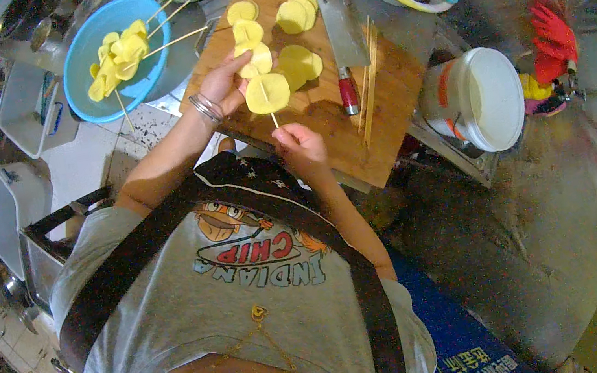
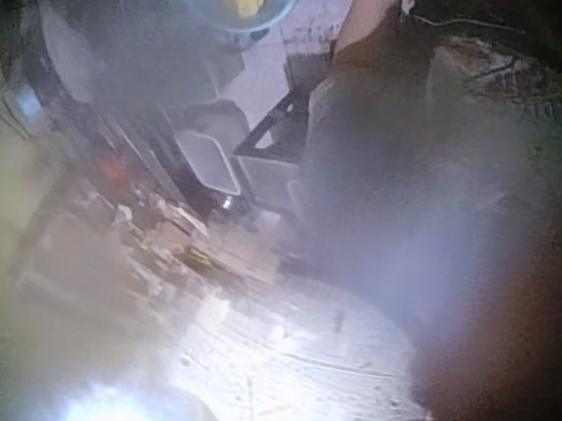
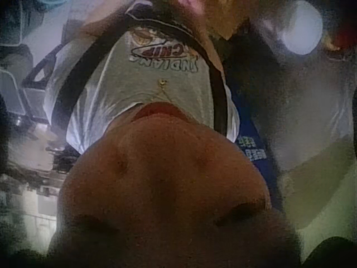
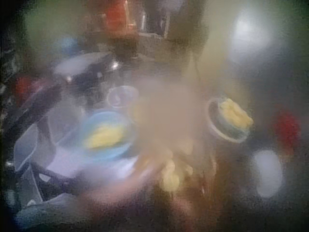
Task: The person slices potatoes into thin rounds on a wooden cutting board using a knife, then threads the slices onto wooden skewers. The finished skewers are placed into a blue bowl.
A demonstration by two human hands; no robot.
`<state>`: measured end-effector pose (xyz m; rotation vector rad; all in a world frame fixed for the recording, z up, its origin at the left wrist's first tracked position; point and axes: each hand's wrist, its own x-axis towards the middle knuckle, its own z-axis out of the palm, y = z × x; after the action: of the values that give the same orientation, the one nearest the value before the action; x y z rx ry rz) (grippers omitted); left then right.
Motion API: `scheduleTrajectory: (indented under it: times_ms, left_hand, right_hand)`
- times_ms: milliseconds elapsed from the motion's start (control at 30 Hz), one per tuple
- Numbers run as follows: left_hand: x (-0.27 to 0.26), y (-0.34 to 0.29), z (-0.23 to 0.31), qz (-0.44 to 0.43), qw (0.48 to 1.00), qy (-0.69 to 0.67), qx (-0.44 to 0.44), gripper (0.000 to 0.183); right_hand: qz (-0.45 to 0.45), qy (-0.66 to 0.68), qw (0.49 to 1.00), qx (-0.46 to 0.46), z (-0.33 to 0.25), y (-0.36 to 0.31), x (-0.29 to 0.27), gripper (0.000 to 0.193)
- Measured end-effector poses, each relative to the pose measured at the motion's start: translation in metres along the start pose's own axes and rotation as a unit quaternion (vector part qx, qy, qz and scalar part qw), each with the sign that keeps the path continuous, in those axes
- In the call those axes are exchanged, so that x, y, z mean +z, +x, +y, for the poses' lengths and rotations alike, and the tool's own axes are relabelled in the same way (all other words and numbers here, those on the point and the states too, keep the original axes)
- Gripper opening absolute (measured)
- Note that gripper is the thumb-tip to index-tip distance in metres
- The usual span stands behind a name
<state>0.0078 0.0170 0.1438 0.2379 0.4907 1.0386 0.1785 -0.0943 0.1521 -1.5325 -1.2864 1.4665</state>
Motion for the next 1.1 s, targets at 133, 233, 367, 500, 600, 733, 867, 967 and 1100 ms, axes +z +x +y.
scheduleTrajectory:
  times_ms: [133,233,367,500,600,733,867,967,1100]
  left_hand:
    - [-0.005,-0.010,0.008,-0.105,0.981,-0.161,-0.028,0.029]
    - [-0.009,-0.012,0.010,0.004,0.987,-0.159,-0.032,0.026]
    - [-0.018,-0.023,0.020,0.005,0.998,-0.054,0.037,0.028]
    - [-0.031,-0.036,0.043,-0.149,0.959,-0.204,0.124,0.038]
    - [-0.036,-0.037,0.050,-0.177,0.952,-0.232,0.096,0.026]
    - [-0.041,-0.041,0.051,-0.085,0.971,-0.186,0.126,0.020]
    - [-0.041,-0.047,0.050,-0.034,0.977,-0.146,0.149,0.020]
    - [-0.040,-0.055,0.054,-0.026,0.974,-0.139,0.177,0.021]
    - [-0.053,-0.100,0.071,0.144,0.963,0.102,0.204,0.034]
  right_hand:
    - [-0.104,0.163,0.979,0.068,-0.014,0.007,0.000,0.021]
    - [-0.023,-0.066,0.994,-0.081,-0.017,0.011,0.019,0.021]
    - [0.034,-0.290,0.926,-0.241,-0.022,0.017,0.037,0.019]
    - [-0.151,0.150,0.975,0.067,-0.032,0.027,0.033,0.015]
    - [-0.168,0.058,0.983,0.043,-0.032,0.031,0.041,0.019]
    - [0.056,-0.301,0.879,-0.366,-0.027,0.029,0.061,0.017]
    - [-0.057,-0.179,0.976,-0.106,-0.029,0.030,0.062,0.016]
    - [-0.147,0.105,0.979,0.092,-0.036,0.035,0.057,0.017]
    - [-0.158,-0.084,0.978,-0.110,-0.057,0.055,0.075,0.021]
